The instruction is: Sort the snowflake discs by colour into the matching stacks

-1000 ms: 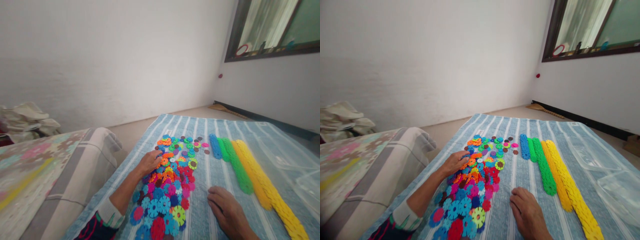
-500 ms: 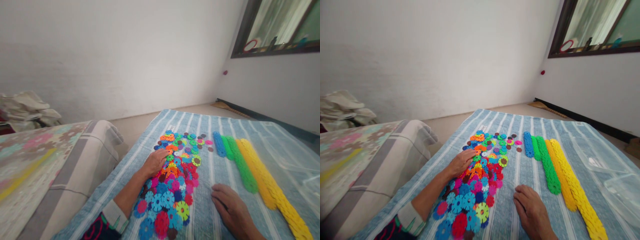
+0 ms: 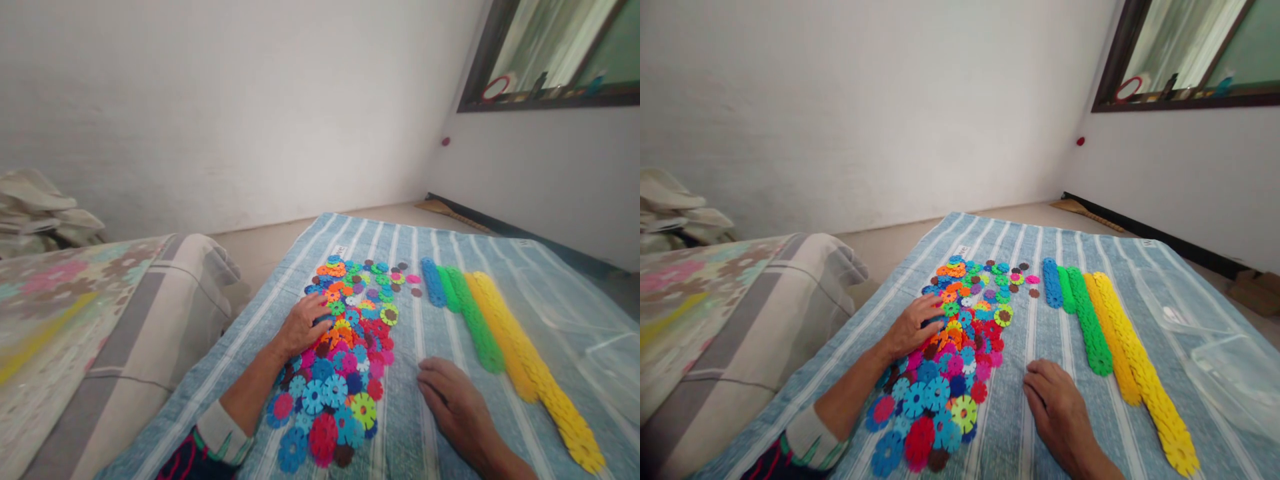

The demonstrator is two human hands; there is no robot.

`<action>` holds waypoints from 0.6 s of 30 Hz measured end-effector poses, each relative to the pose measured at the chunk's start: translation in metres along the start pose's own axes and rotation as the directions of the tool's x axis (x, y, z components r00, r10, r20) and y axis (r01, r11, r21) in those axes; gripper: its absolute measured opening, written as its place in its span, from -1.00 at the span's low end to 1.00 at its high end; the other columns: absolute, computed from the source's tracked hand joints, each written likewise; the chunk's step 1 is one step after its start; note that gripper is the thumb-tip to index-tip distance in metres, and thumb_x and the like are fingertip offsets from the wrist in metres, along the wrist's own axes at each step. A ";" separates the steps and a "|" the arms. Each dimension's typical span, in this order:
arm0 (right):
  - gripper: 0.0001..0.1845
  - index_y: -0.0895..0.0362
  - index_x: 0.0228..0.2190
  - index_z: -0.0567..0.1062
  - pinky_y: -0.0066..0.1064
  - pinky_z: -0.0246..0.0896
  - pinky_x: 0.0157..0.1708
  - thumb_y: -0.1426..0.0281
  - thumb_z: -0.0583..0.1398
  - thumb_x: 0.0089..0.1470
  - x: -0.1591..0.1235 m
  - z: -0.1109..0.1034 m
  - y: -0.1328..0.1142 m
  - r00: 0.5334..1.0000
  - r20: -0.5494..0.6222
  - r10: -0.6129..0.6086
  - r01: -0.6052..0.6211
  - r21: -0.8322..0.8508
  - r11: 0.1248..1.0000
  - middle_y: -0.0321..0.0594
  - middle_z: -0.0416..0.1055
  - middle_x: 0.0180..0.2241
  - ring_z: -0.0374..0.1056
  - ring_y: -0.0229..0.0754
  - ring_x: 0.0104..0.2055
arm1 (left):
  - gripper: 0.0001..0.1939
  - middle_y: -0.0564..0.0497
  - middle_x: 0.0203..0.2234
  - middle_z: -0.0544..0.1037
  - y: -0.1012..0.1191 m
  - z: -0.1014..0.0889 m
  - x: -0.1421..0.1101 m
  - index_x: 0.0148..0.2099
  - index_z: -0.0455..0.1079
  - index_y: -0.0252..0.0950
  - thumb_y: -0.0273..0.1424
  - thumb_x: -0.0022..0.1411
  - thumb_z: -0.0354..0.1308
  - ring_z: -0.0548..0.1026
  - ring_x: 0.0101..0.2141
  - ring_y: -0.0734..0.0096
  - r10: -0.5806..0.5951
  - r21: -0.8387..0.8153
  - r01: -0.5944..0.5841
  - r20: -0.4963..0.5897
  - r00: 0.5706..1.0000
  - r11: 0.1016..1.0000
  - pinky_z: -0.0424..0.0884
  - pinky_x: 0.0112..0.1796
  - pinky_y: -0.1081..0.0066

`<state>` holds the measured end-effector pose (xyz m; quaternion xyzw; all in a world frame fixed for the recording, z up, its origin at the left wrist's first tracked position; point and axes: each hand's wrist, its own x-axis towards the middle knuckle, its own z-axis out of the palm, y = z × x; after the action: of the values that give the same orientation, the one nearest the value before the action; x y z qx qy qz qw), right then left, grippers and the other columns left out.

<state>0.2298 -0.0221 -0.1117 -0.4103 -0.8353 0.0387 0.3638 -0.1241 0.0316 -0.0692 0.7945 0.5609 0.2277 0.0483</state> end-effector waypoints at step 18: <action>-0.62 0.05 -0.02 0.44 -0.04 0.06 0.11 0.33 0.23 0.09 0.124 0.074 -0.061 0.933 0.281 -0.224 0.195 0.128 0.972 -0.14 0.38 0.06 0.20 -0.01 0.13 | -0.73 -0.12 -0.08 0.56 -0.004 0.011 -0.003 -0.08 0.48 -0.27 -0.38 0.20 0.06 0.44 0.02 0.22 0.013 -0.092 -0.025 -0.129 0.992 0.995 0.29 0.12 0.13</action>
<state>0.0931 0.0439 -0.0723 -0.2900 -0.9161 0.1012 0.2576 -0.1238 0.0326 -0.0808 0.7804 0.5441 0.3045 0.0472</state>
